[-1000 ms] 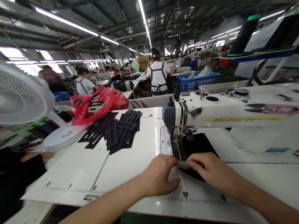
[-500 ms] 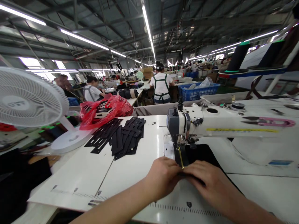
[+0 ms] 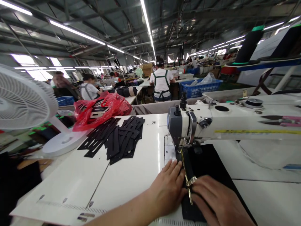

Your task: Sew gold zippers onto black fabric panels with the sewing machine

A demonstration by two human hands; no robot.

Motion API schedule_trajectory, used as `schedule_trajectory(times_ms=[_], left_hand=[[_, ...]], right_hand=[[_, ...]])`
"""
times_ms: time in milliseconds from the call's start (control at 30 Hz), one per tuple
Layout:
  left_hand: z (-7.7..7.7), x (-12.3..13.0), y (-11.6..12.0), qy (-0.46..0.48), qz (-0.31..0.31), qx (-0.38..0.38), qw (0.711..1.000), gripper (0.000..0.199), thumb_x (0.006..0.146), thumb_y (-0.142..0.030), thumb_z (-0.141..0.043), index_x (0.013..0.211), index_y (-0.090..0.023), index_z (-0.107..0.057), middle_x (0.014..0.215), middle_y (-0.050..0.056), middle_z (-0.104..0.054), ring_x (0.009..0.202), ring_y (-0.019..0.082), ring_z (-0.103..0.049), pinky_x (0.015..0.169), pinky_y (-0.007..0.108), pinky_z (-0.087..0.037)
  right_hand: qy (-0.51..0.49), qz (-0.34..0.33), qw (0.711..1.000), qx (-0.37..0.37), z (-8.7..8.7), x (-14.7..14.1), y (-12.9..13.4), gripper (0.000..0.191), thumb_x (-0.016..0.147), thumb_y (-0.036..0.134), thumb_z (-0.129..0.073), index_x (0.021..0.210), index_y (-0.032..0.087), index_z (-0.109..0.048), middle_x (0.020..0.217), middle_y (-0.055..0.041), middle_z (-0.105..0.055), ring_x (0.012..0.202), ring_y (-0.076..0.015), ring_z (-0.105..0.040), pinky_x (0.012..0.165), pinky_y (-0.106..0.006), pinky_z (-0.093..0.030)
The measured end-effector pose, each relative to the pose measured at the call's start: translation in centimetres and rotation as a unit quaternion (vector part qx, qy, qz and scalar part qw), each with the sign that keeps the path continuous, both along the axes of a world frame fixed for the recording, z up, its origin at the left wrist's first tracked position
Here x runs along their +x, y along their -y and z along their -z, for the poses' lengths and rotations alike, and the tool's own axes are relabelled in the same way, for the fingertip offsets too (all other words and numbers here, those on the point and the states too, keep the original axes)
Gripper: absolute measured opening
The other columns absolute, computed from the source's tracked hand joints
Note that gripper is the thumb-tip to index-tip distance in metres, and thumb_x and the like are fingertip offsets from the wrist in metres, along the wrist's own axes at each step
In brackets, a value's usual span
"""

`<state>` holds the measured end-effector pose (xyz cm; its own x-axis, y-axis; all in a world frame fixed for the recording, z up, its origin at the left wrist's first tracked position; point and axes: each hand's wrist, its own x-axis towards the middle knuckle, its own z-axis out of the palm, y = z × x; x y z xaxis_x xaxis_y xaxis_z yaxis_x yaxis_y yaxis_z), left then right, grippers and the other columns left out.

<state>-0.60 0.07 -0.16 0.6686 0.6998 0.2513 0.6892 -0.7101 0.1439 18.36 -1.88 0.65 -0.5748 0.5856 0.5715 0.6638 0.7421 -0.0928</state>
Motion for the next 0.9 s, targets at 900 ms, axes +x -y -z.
schedule_trajectory(times_ms=[900], left_hand=[[0.8, -0.2, -2.9, 0.208, 0.030, 0.045, 0.977, 0.023, 0.084, -0.020, -0.052, 0.106, -0.013, -0.057, 0.111, 0.014, -0.061, 0.107, 0.025, -0.057, 0.099, 0.043, -0.045]], right_hand=[[0.053, 0.043, 0.997, 0.038, 3.3, 0.0, -6.4, 0.042, 0.089, 0.022, -0.040, 0.126, 0.002, -0.048, 0.121, -0.0176, -0.057, 0.114, -0.0265, -0.052, 0.092, -0.042, -0.048]])
